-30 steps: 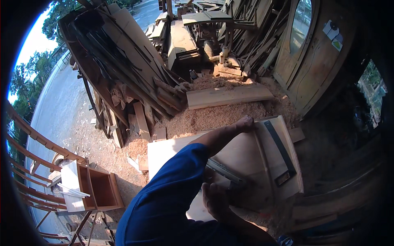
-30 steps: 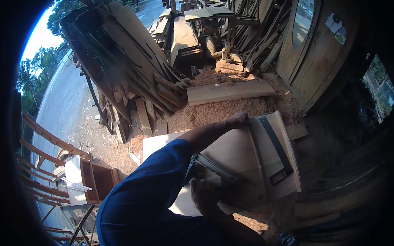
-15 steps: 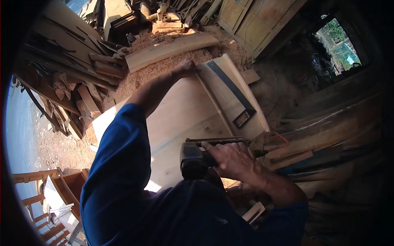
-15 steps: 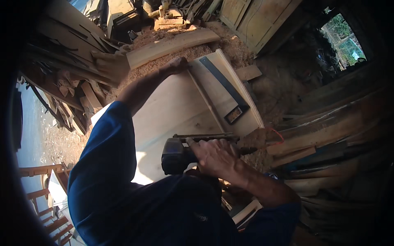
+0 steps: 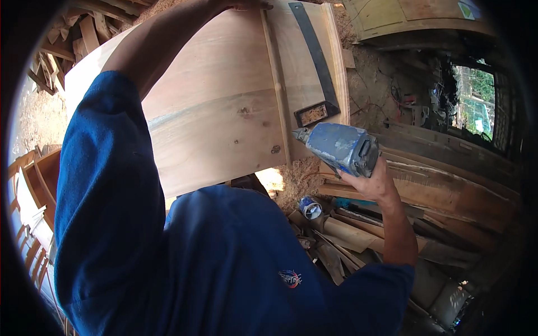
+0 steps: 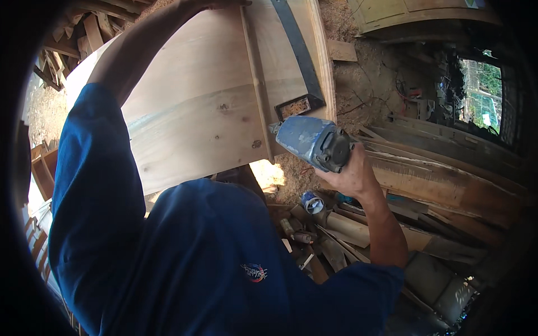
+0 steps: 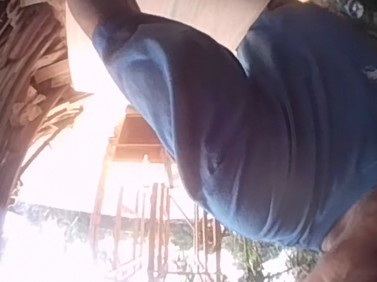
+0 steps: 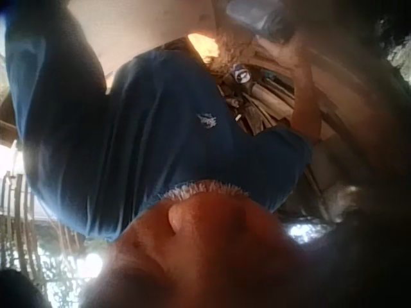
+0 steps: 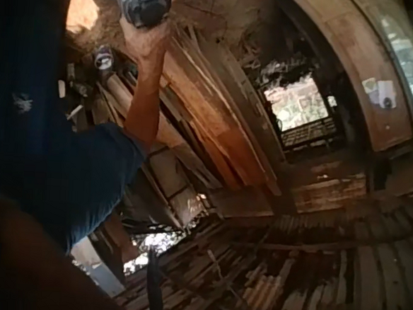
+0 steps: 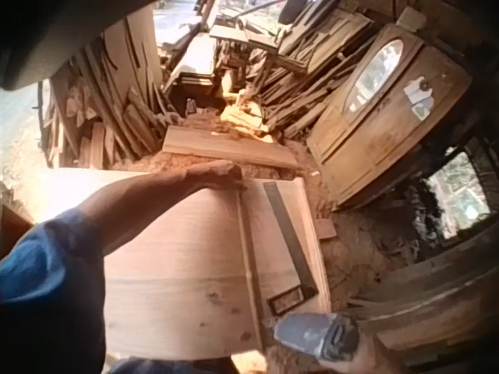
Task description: The person applies glue to a wooden strip and uses a pneumatic nail gun to attach it to a larger wooden panel.
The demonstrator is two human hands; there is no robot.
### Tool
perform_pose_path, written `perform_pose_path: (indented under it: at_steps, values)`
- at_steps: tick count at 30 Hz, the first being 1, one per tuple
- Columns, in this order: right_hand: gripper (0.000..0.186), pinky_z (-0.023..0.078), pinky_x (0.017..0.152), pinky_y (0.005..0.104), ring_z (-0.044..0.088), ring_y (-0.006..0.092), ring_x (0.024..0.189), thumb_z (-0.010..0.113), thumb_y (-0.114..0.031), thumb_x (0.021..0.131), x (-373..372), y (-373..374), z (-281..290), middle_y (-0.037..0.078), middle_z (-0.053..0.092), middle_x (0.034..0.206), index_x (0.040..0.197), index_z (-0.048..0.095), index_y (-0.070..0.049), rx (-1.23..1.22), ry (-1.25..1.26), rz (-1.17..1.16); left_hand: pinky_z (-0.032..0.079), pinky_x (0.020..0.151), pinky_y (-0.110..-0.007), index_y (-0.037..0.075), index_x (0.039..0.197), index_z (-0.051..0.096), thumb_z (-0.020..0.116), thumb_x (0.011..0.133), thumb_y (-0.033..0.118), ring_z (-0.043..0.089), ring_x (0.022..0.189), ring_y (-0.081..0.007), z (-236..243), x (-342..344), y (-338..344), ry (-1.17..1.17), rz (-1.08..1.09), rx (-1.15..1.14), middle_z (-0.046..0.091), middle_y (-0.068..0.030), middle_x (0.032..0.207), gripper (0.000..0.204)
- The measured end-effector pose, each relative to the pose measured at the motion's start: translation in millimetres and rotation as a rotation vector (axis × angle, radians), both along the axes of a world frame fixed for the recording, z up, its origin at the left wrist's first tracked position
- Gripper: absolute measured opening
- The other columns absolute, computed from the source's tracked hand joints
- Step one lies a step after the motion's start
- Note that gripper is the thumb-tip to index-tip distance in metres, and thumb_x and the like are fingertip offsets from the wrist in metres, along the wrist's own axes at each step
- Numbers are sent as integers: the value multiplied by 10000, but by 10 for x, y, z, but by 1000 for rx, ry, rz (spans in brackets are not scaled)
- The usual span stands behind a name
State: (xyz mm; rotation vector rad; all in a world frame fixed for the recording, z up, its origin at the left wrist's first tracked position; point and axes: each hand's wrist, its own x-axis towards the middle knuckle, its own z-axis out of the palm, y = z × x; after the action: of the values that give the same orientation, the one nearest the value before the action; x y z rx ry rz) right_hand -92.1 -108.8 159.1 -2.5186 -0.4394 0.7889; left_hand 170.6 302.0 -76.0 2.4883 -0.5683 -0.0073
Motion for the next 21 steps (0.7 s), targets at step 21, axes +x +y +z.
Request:
perform_pose_path:
  at_steps: [21]
  values:
    - [522,459,921,416,626,284,977,892,-262,657,51,49,3,95,689,979,1061,654,-33,-134,151,78,495,652,-482,6,838,713,669,836,511,654,731,-375,224,-146,-124,80,24,-18,670,-239,785,507]
